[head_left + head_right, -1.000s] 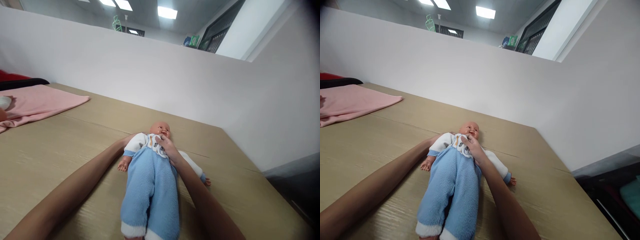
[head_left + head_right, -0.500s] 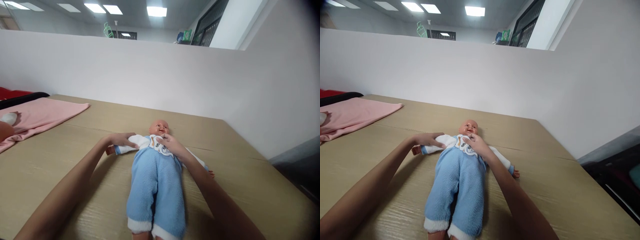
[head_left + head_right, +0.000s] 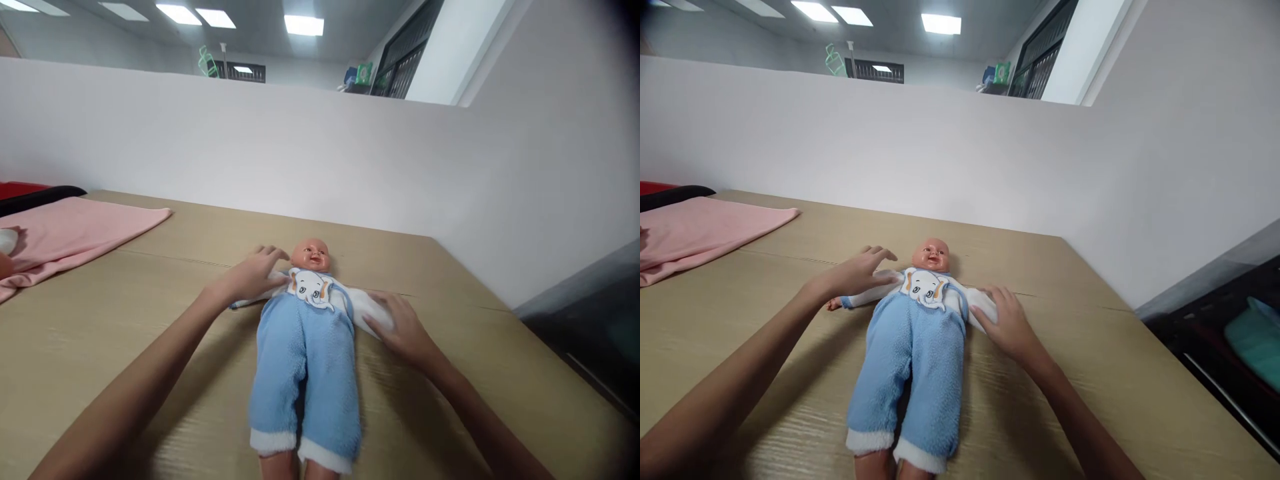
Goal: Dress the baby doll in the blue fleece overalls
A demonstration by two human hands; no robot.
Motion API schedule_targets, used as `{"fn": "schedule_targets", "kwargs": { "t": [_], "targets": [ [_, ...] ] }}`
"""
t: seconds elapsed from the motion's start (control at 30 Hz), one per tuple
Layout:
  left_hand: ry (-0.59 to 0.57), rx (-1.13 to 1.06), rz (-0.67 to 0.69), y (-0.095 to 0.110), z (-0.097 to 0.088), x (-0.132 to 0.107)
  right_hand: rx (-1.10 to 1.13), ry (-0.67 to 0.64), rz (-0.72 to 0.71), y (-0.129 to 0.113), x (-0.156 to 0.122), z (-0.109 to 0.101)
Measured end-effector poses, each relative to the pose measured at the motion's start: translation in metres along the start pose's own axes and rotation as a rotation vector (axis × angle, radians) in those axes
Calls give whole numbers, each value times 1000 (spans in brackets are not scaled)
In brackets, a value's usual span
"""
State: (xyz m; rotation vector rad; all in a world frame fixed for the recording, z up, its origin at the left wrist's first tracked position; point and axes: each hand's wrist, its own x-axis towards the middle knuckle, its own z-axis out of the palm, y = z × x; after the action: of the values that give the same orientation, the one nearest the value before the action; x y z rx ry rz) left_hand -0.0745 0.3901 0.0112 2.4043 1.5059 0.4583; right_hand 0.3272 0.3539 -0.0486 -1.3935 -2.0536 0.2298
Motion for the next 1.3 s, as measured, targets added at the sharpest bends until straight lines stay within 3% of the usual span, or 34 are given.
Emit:
{"fn": "schedule_targets", "kwargs": {
  "t": [0.07, 0.17, 0.3, 0.43, 0.6, 0.73, 0.87, 1.0, 1.13, 1.3],
  "targets": [
    [94, -55, 207, 29, 8, 1, -8, -10, 14, 32, -34, -7],
    [101, -43, 440, 71, 33, 17, 41, -59, 56, 64, -74, -21],
    [24, 164, 447, 104, 72, 48, 126, -33, 113, 67, -92, -30],
    [55, 196, 440, 106, 90, 61, 265, 32, 106, 55, -80, -23],
    [120, -24, 551, 96, 92, 55, 627, 201, 143, 39, -35, -7],
    [154, -102, 686, 94, 91, 52, 798, 285, 167, 16, 2, 17],
    [201, -112, 806, 90, 89, 47, 794, 260, 79, -7, 5, 48],
    [169, -391, 779, 89, 84, 41, 681, 97, -52, -18, -10, 54],
    [59, -749, 584, 98, 79, 40, 468, 58, -193, -22, -18, 37],
    [52, -831, 347, 101, 84, 51, 465, 22, -206, -35, -22, 32]
  ]
}}
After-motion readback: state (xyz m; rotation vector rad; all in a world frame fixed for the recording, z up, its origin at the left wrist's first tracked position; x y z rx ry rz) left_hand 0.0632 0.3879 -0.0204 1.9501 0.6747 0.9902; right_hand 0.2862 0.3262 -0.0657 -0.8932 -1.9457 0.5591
